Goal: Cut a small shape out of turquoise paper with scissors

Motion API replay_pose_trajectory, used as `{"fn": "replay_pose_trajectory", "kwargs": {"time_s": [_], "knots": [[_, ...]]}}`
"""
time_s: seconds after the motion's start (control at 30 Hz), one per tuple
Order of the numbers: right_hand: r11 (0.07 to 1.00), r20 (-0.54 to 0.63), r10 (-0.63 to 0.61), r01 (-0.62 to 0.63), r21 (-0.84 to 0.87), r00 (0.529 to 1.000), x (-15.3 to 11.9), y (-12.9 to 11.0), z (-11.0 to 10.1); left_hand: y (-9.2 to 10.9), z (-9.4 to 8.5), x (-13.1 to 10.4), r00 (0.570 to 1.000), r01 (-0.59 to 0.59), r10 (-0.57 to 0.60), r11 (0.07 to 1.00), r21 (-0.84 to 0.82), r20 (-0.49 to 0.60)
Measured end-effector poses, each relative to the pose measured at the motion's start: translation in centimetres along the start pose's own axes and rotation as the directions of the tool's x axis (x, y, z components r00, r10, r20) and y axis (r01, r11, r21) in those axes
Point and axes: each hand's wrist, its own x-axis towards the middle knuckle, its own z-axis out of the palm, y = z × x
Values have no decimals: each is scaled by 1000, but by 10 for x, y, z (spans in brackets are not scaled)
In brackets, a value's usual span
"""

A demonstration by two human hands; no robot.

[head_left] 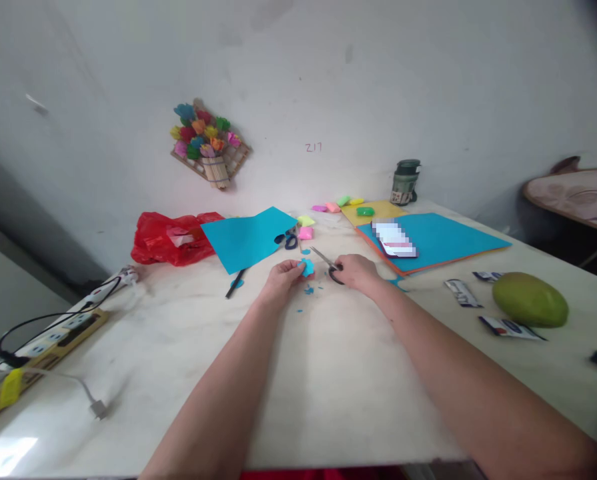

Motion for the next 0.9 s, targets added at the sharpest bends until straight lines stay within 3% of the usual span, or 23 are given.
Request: {"fn": "replay_pose_trajectory", "kwargs": {"time_s": [0.13,0.27,0.4,0.63,0.9], "knots": [[920,72,6,-33,390,997,4,0,7,1,-1,-1,999,26,-26,999,26,19],[643,134,42,-129,755,990,2,-6,2,4,1,-3,998,56,-58,997,55,38],[450,98,18,-96,888,995,-2,-11,-5,6,2,-4,996,69,-74,994,87,58],[383,66,-53,-41,923,996,-6,-21,0,6,2,-4,992,66,-76,993,98,103],[550,-100,23,71,832,995,-5,-31,7,7,6,-5,995,57,-67,990,133,75]]}}
